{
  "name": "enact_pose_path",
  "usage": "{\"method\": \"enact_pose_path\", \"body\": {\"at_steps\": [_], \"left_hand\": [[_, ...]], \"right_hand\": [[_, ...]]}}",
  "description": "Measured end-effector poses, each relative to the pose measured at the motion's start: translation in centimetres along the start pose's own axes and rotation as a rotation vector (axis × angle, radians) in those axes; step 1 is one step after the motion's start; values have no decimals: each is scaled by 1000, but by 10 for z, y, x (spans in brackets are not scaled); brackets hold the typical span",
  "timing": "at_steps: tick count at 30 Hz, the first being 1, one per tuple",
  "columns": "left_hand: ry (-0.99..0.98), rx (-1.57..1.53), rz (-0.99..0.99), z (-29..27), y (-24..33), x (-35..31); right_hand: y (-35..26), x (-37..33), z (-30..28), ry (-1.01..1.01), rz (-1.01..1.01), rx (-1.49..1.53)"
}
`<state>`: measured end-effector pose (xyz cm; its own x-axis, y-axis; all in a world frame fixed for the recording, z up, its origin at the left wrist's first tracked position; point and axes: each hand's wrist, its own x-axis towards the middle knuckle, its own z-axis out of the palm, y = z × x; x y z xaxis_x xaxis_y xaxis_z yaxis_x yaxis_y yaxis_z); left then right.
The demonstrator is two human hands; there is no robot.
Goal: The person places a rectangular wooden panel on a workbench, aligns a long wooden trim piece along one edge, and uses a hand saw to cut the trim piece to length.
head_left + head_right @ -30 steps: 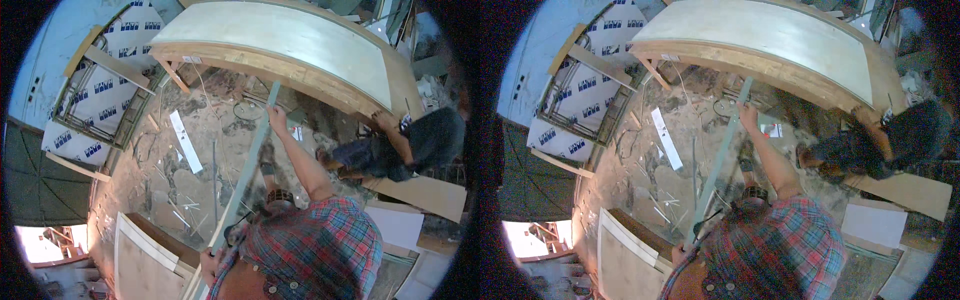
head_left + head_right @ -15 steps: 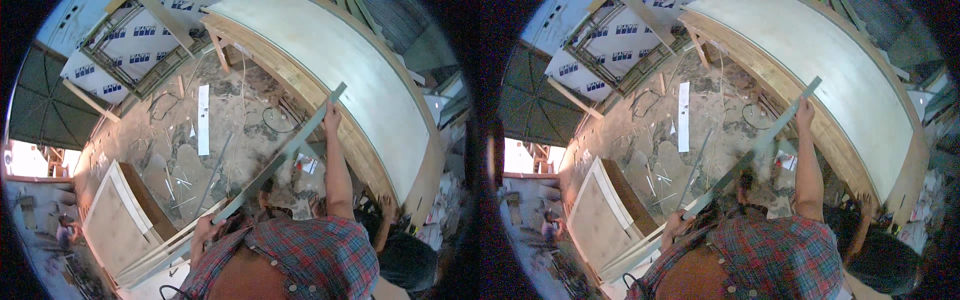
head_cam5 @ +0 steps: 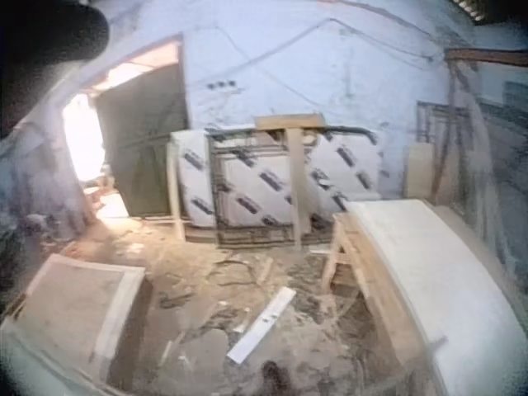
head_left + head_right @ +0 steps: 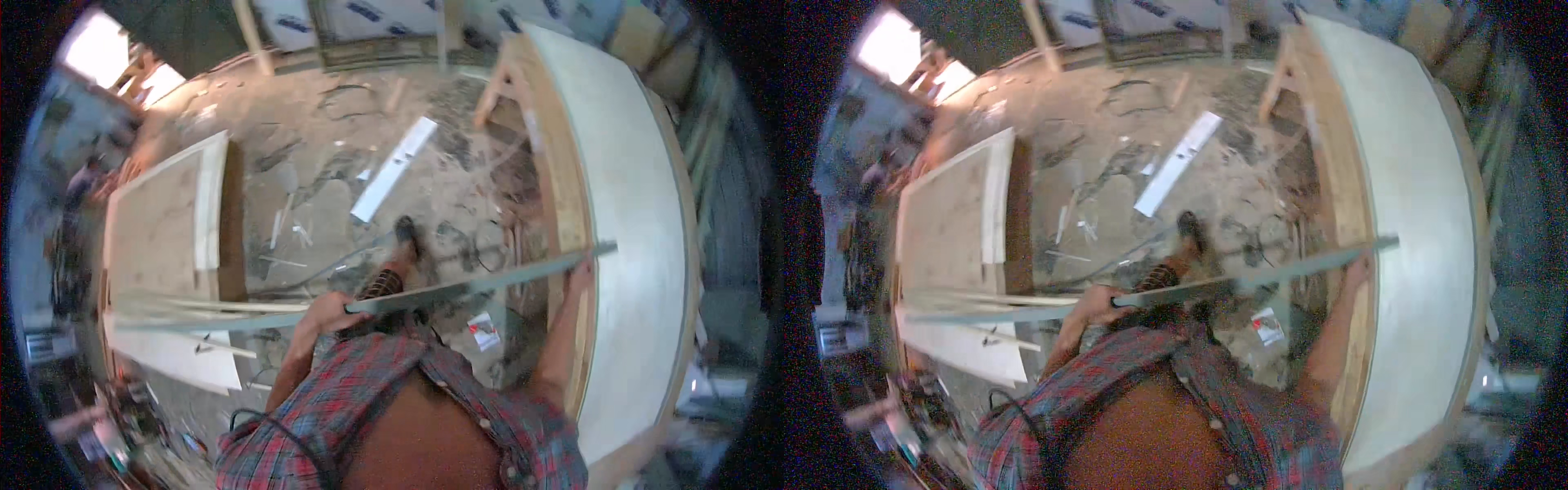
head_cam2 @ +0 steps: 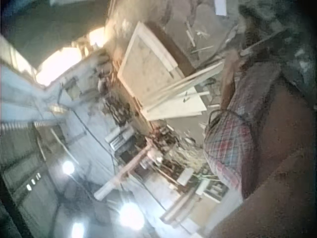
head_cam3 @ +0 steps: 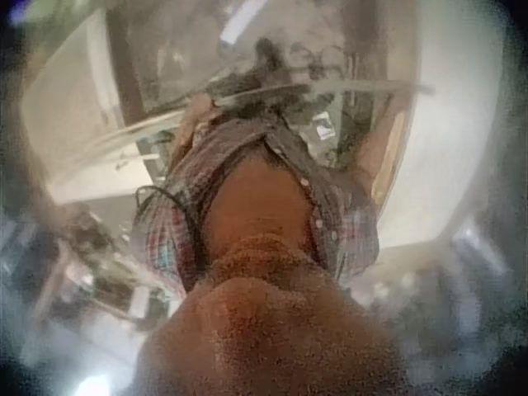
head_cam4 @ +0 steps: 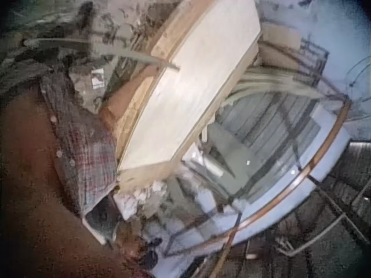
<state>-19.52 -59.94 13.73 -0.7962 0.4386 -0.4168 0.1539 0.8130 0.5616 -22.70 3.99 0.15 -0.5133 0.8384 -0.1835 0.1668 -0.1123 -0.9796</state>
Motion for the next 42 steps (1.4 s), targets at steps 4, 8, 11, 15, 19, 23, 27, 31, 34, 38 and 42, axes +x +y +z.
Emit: {"method": "enact_pose_path", "body": {"at_steps": [4, 8, 11, 15, 19, 23, 27, 31, 34, 38, 42], "left_hand": [[-103, -118, -35, -15, -11, 55], [-97, 30, -115, -82, 13, 142], [-89, 38, 14, -113, 9, 177], [-116, 25, -20, -148, 6, 240], [-111, 135, -62, -200, 37, 294], [-65, 97, -16, -223, 41, 341], [-88, 121, -11, -247, 54, 408], [-157, -234, -92, -247, 32, 487], [-261, -66, -96, -275, 41, 556], [-304, -248, -221, -323, 103, 621], [-296, -147, -80, -363, 160, 684]], "right_hand": [[30, 90, 49, 11, 63, -1], [-58, 94, 135, 208, -191, -30], [-84, 127, 167, 195, -105, -17], [-115, 171, 229, 244, 29, -31], [-165, 193, 295, 202, 216, 548], [-181, 237, 333, 214, 287, 656], [-178, 292, 375, 272, 288, 640], [-176, 365, 439, 207, 278, 725], [-184, 416, 480, 171, 293, 791], [-229, 498, 529, 191, 223, 839], [-285, 556, 551, 215, 176, 706]]}}
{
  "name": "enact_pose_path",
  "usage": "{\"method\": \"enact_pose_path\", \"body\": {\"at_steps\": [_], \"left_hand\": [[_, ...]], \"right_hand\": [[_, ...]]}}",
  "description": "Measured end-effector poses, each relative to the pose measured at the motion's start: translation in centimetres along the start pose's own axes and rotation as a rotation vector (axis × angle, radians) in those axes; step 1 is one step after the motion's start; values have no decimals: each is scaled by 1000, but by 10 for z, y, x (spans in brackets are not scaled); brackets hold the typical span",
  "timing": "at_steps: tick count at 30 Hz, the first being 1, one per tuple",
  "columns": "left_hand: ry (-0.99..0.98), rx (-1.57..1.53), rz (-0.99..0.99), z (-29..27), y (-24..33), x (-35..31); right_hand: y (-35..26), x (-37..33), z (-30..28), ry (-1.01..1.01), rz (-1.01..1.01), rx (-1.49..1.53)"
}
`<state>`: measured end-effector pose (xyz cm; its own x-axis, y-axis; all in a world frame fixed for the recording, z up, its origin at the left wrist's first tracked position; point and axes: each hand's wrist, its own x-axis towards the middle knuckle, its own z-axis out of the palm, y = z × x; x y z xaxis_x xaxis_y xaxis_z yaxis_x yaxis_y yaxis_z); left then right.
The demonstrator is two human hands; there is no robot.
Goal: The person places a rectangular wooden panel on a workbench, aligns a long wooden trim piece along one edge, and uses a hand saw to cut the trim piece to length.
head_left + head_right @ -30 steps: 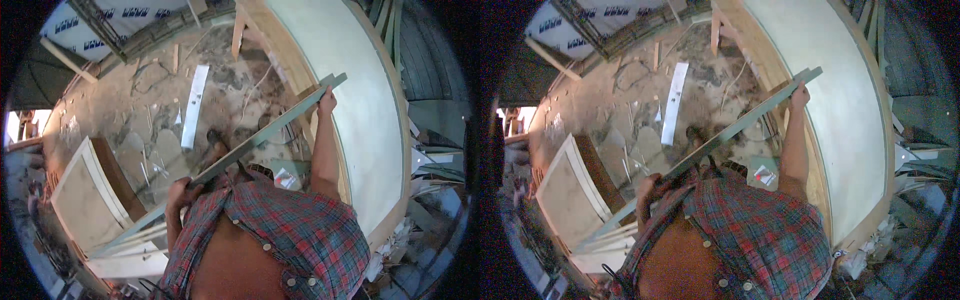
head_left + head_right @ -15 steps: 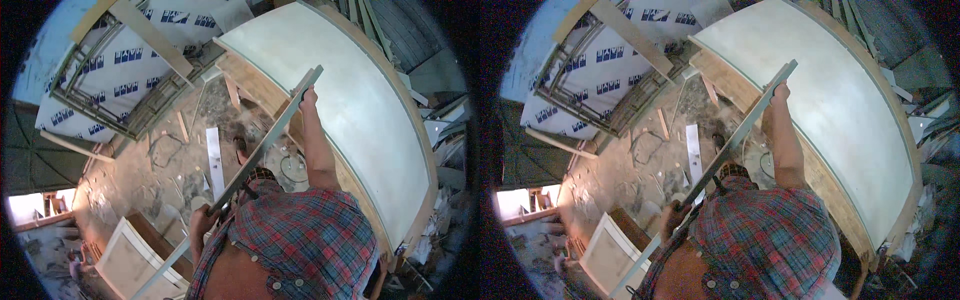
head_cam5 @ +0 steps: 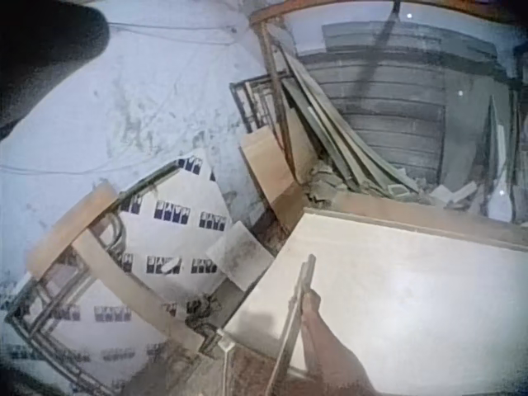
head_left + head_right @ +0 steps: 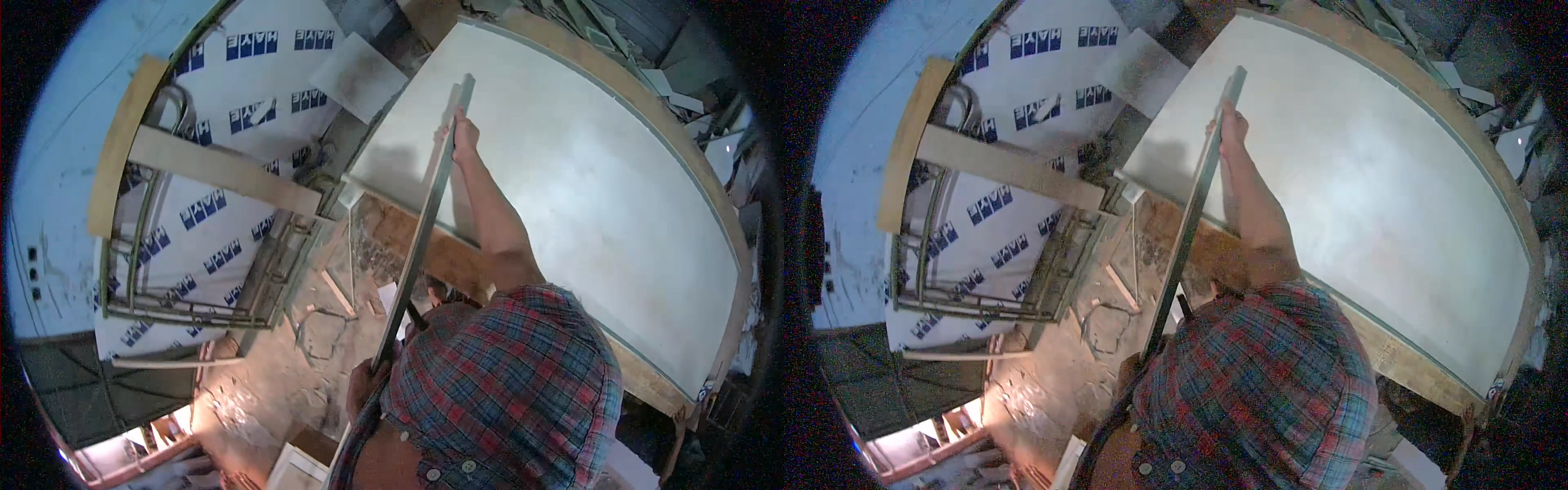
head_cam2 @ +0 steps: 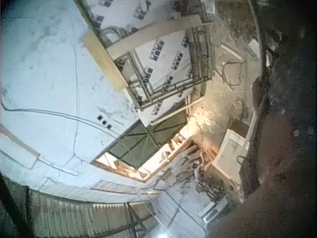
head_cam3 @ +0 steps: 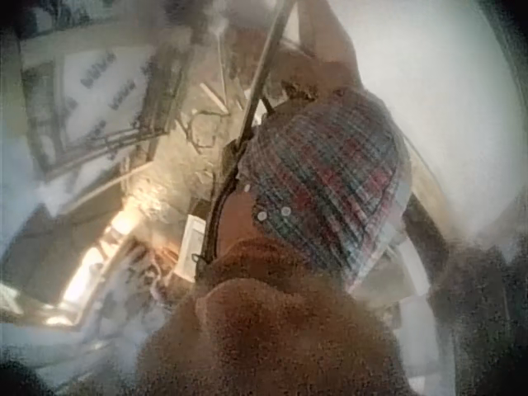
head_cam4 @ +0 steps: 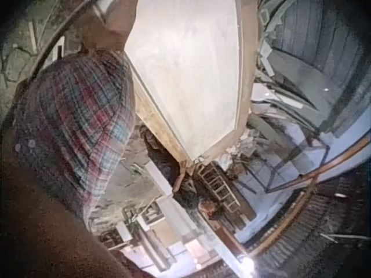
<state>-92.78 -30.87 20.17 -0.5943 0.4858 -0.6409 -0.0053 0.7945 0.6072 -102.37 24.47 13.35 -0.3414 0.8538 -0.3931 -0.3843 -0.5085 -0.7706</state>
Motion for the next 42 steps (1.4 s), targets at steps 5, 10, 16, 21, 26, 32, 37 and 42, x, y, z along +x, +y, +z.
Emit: {"method": "enact_pose_path", "body": {"at_steps": [5, 10, 16, 21, 26, 32, 37, 42], "left_hand": [[-85, -170, 122, -43, 34, 61], [-58, 32, 46, -81, 95, 101], [-3, 206, 155, -108, 63, 192], [-15, 470, 330, -133, 67, 281], [-55, 491, 296, -156, 96, 336], [-1, 619, 606, -157, 83, 389], [-60, 613, 587, -161, 104, 400], [-47, 540, 332, -161, 150, 387]], "right_hand": [[-6, 62, 45, -20, -13, 47], [17, 123, 67, 11, -103, -31], [21, 177, 102, 438, -455, -855], [11, 189, 142, 528, -472, -934], [15, 186, 161, 527, -560, -1137], [15, 174, 173, 525, -613, -1309], [18, 198, 165, 498, -602, -1323], [8, 221, 158, 389, -424, -1404]]}}
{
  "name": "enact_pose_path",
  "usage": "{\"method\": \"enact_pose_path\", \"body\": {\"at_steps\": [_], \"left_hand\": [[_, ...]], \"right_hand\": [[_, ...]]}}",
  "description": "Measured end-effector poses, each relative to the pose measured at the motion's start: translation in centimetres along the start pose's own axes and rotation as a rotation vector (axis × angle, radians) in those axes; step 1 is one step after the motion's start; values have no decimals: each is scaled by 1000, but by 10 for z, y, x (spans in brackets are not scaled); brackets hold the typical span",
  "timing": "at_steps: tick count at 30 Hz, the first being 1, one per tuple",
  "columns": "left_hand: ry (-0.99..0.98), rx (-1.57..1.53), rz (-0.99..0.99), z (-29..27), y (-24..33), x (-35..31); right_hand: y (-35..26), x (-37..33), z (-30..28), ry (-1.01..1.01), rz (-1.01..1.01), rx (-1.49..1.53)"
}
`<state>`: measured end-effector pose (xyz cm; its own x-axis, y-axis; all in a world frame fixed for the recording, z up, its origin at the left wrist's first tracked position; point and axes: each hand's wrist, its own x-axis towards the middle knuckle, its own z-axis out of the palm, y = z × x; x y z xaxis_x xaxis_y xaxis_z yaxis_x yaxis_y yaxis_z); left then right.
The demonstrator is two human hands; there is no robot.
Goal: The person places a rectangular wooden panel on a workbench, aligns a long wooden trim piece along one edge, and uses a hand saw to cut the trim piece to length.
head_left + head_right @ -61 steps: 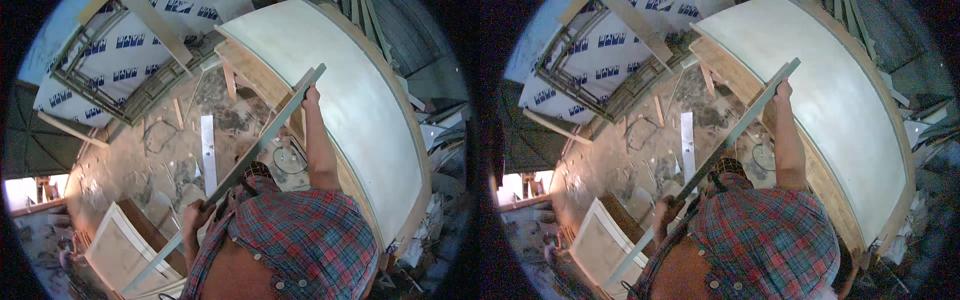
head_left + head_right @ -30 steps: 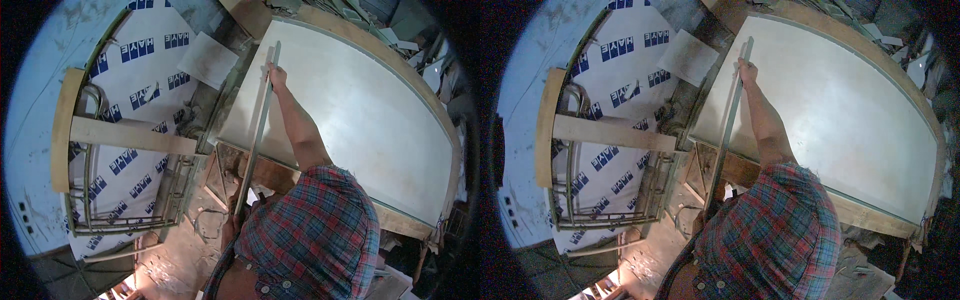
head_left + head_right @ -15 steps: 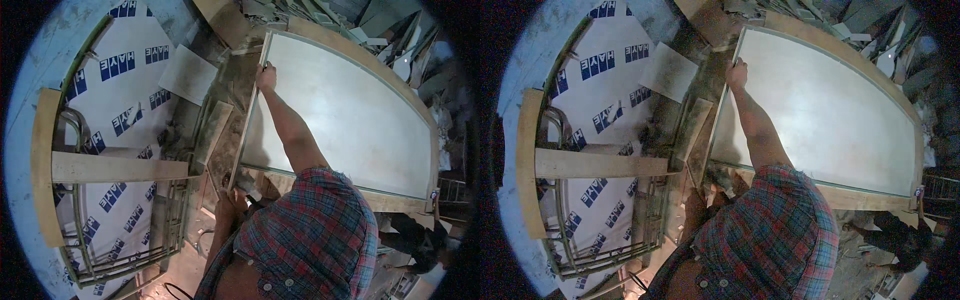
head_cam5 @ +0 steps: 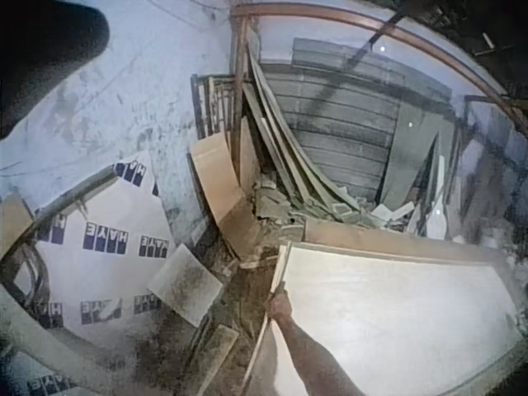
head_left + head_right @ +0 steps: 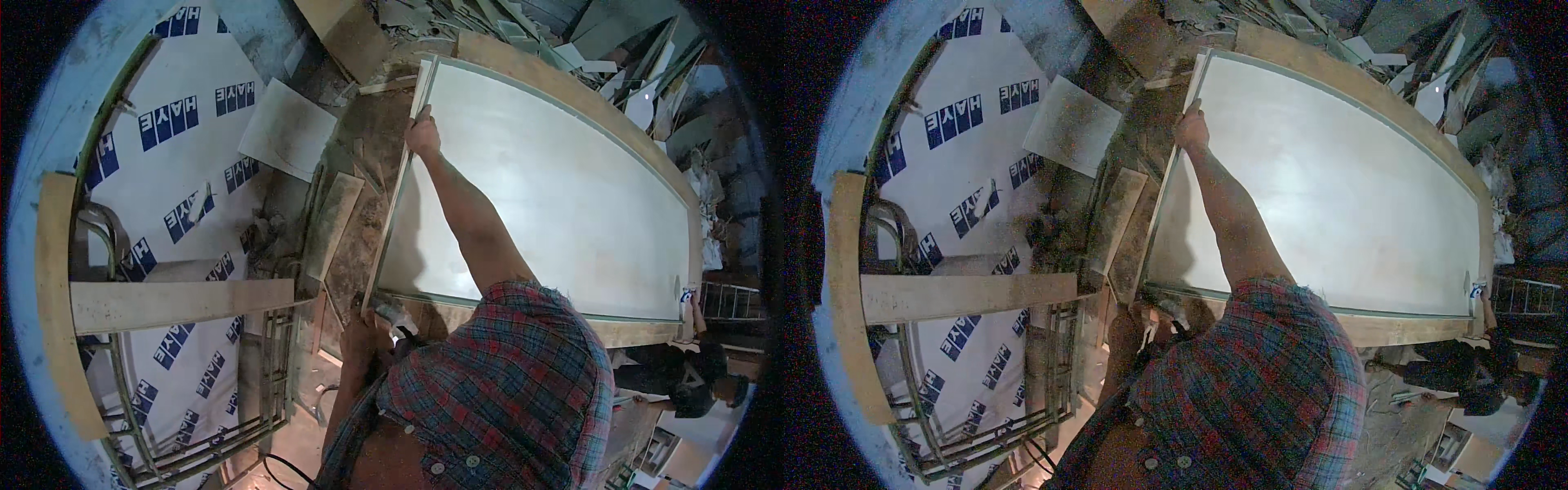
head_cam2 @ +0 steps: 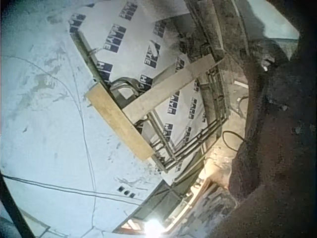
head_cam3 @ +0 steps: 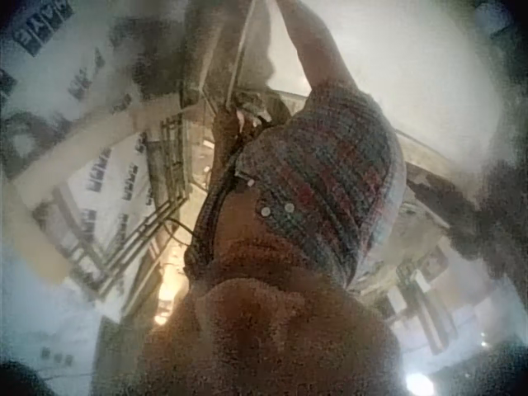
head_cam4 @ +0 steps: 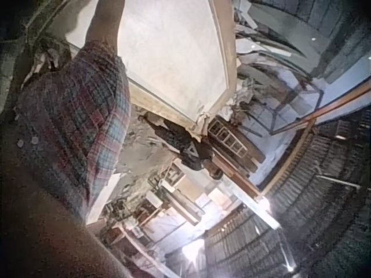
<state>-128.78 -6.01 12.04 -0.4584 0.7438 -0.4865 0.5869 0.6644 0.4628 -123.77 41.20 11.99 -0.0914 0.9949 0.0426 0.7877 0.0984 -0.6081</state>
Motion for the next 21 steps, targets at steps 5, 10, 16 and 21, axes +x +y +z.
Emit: {"method": "enact_pose_path", "body": {"at_steps": [5, 10, 16, 21], "left_hand": [[15, -57, 180, -2, 20, 6], [95, 155, 530, 25, 12, 14], [92, -125, 201, 16, 53, 13], [25, -177, 166, 23, 44, 26]], "right_hand": [[16, 27, 15, 8, -51, -53], [9, 36, 16, -124, -63, -45], [12, 54, 23, -115, -28, -139], [12, 55, 28, -95, -68, -174]]}}
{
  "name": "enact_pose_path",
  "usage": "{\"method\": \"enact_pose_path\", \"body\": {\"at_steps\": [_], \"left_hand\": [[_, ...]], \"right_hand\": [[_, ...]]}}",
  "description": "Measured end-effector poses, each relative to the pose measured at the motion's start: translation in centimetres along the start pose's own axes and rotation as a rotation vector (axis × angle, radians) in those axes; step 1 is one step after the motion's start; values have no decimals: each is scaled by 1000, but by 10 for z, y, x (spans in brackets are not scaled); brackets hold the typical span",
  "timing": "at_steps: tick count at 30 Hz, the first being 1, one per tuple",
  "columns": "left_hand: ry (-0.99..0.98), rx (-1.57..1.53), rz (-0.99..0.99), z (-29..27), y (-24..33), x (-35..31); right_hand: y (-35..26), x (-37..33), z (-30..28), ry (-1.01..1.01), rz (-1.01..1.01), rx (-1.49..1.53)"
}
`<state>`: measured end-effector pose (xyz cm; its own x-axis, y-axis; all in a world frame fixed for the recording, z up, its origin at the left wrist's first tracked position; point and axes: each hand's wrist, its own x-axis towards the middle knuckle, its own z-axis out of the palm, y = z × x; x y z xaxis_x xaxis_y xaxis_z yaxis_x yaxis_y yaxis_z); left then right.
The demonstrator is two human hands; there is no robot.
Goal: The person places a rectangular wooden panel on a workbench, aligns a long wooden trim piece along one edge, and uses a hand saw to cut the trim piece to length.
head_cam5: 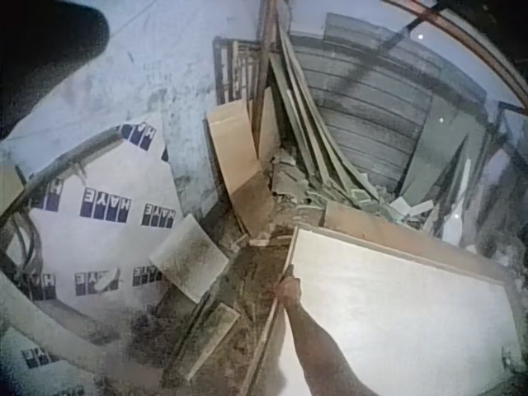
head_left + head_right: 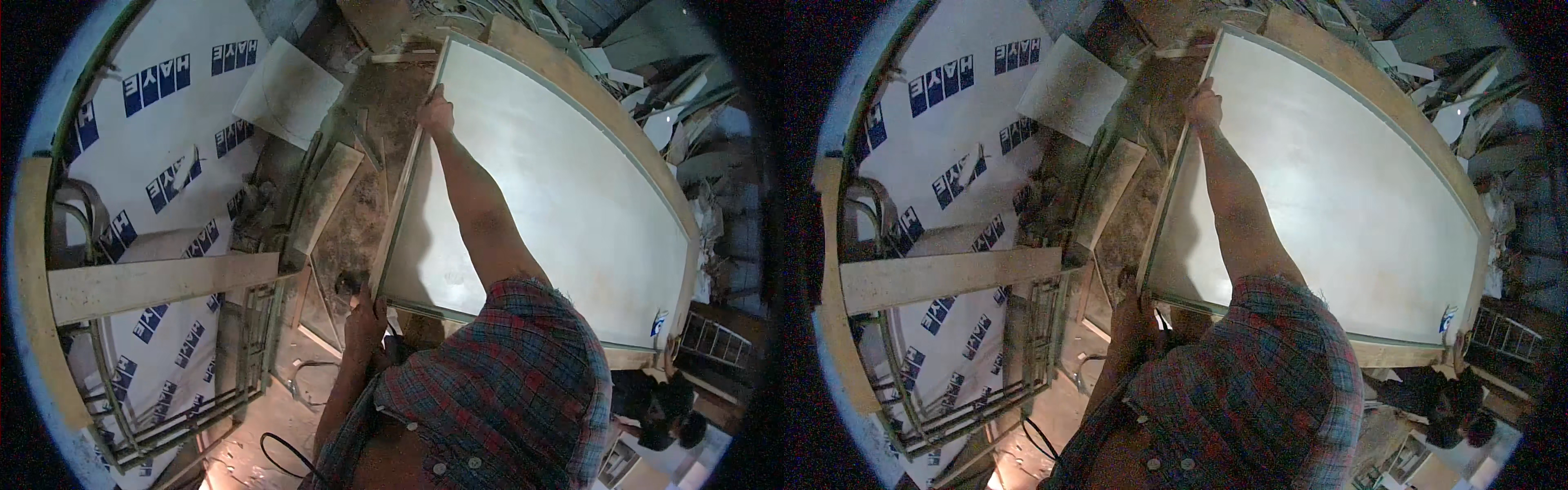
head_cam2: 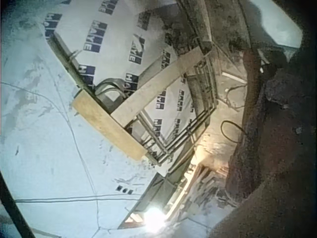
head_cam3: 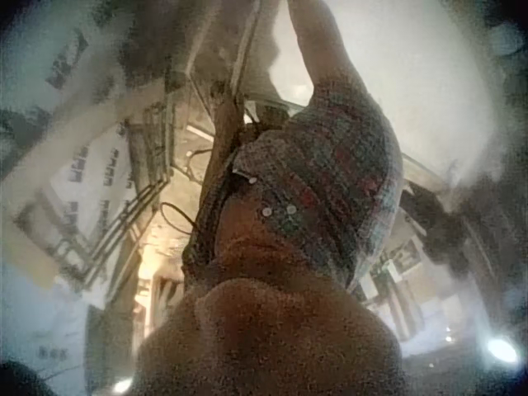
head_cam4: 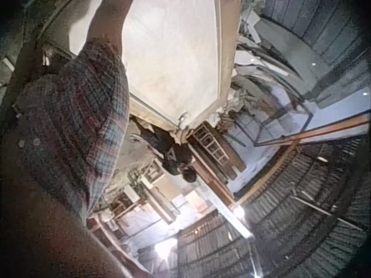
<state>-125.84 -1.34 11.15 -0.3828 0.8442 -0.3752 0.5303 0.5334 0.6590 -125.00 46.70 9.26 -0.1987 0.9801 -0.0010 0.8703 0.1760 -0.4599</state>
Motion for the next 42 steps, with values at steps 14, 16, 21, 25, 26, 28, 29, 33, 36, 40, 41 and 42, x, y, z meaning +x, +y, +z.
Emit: {"method": "enact_pose_path", "body": {"at_steps": [14, 16, 21, 25, 26, 28, 29, 33, 36, 40, 41, 42], "left_hand": [[93, 61, -41, -19, 9, 16], [93, 67, -45, -22, 12, 17], [32, -11, -56, -23, 11, 16], [50, 34, -57, -13, 0, 15], [75, 37, -33, -13, 1, 15], [101, 41, -9, -13, 1, 14], [92, -4, -9, -16, 3, 14], [34, -48, -16, -14, 4, 21], [17, -30, -51, -23, 11, 18], [-49, -81, -107, -19, 13, 16], [13, -55, -71, -18, 7, 13], [65, -31, -19, -16, 5, 13]], "right_hand": [[11, 15, -2, 15, 44, 54], [14, 15, 1, 49, 18, 57], [23, 23, 12, 186, -70, 48], [17, 23, 15, 7, 27, 133], [16, 23, 17, 93, -31, 97], [16, 25, 18, 179, -88, 61], [14, 25, 19, 148, -66, 60], [14, 22, 15, 124, -58, 123], [12, 27, 16, 59, -10, 93], [26, 25, 18, 215, -91, 26], [12, 17, 17, 149, -72, 43], [10, 15, 15, 97, -42, 51]]}}
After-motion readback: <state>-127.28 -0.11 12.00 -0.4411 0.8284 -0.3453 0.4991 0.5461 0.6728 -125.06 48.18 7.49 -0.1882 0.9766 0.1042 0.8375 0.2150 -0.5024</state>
